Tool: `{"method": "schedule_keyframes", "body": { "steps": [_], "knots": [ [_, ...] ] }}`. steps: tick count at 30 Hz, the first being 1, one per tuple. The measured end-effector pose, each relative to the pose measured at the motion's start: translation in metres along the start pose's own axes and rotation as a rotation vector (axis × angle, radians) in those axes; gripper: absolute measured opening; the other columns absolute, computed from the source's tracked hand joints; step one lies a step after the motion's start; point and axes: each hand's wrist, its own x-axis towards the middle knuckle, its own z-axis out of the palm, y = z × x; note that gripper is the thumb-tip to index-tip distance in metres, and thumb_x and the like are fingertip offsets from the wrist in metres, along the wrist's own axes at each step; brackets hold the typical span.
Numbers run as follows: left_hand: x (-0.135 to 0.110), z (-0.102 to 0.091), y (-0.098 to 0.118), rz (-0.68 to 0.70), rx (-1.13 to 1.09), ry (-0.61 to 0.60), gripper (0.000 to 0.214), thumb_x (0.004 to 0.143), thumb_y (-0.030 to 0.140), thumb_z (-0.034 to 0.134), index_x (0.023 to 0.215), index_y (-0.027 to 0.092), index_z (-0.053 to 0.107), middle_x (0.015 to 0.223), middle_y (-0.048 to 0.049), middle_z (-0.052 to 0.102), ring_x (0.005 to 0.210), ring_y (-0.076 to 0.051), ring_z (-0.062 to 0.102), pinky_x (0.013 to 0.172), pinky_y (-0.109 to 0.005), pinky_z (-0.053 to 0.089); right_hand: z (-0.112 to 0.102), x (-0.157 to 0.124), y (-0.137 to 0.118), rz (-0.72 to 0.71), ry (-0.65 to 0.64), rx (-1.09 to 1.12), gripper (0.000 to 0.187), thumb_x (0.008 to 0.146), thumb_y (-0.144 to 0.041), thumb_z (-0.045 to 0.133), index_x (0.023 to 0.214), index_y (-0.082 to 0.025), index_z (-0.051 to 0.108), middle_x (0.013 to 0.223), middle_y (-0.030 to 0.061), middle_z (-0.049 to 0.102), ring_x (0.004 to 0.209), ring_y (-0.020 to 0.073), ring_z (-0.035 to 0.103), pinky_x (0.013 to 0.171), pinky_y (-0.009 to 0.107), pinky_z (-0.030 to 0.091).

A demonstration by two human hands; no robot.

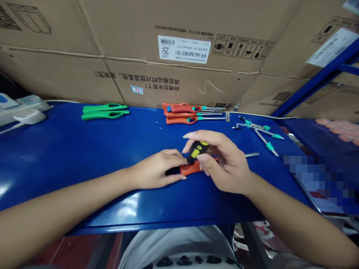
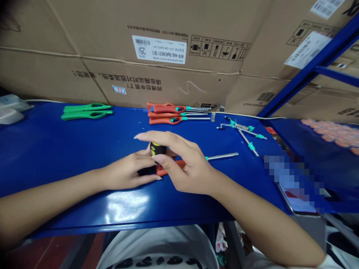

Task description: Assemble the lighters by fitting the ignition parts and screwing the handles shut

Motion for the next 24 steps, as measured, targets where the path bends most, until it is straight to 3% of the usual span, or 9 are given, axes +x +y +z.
{"method": "schedule_keyframes", "body": {
  "steps": [3,6,10,13,17,20,24],
  "knots": [
    [-0.0002,0.0000,-0.0001,0.000,-0.003,0.012,0.025,0.096,0.029,0.066,0.118,0.017,0.070,0.110,-0.0109,0.073,0.104,-0.024,0.065,0.093,-0.037,0.053,-0.0029,0.0018,0.0031,-0.173,0.139,-0.261,0.032,0.090,-0.022,0.070,0.121,-0.024,0.064,0.096,0.0039,0.074,0.072,0.0155,0.067,0.058,0.027,0.055],
    [0.0001,-0.0003,0.0006,0.005,-0.011,0.010,0.022,0.096,0.028,0.066,0.115,0.019,0.071,0.112,-0.0099,0.073,0.104,-0.023,0.065,0.094,-0.037,0.052,-0.0076,0.0015,0.0037,-0.313,0.172,-0.461,0.029,0.089,-0.025,0.073,0.116,-0.023,0.064,0.076,-0.0009,0.069,0.060,0.0134,0.061,0.055,0.026,0.050],
    [0.0007,-0.0011,0.0014,-0.008,-0.002,-0.004,0.027,0.097,0.030,0.065,0.119,0.017,0.069,0.114,-0.0106,0.074,0.106,-0.025,0.064,0.095,-0.040,0.051,-0.0072,0.0005,-0.0008,-0.189,0.018,-0.218,0.038,0.101,-0.020,0.046,0.138,-0.021,0.055,0.111,0.0085,0.073,0.097,0.0193,0.071,0.077,0.032,0.059],
    [0.0009,-0.0011,0.0012,-0.008,0.006,-0.004,0.028,0.097,0.030,0.065,0.120,0.016,0.069,0.112,-0.0107,0.074,0.107,-0.025,0.064,0.095,-0.040,0.051,-0.0038,0.0017,-0.0023,-0.082,-0.031,-0.016,0.038,0.102,-0.019,0.044,0.139,-0.021,0.053,0.114,0.0092,0.071,0.096,0.0185,0.071,0.079,0.034,0.060],
    [0.0005,0.0000,-0.0001,0.000,0.001,0.011,0.025,0.096,0.030,0.066,0.117,0.017,0.070,0.111,-0.0102,0.074,0.104,-0.024,0.065,0.093,-0.038,0.052,-0.0047,0.0027,0.0000,-0.246,0.135,-0.243,0.028,0.092,-0.019,0.067,0.119,-0.021,0.063,0.091,0.0048,0.073,0.075,0.0158,0.066,0.065,0.029,0.056],
    [0.0002,0.0007,-0.0008,0.005,-0.009,0.010,0.023,0.096,0.030,0.066,0.115,0.018,0.071,0.115,-0.0103,0.073,0.106,-0.024,0.065,0.095,-0.038,0.052,-0.0080,0.0008,0.0001,-0.324,0.156,-0.455,0.028,0.090,-0.027,0.073,0.116,-0.021,0.064,0.078,0.0014,0.070,0.063,0.0133,0.061,0.055,0.026,0.051],
    [0.0002,0.0006,-0.0006,-0.005,-0.008,0.005,0.026,0.096,0.031,0.066,0.117,0.017,0.070,0.113,-0.0106,0.074,0.106,-0.025,0.065,0.095,-0.039,0.051,-0.0063,0.0003,-0.0030,-0.198,0.027,-0.227,0.037,0.103,-0.021,0.044,0.139,-0.019,0.054,0.118,0.0112,0.071,0.102,0.0198,0.070,0.079,0.033,0.060]
  ]
}}
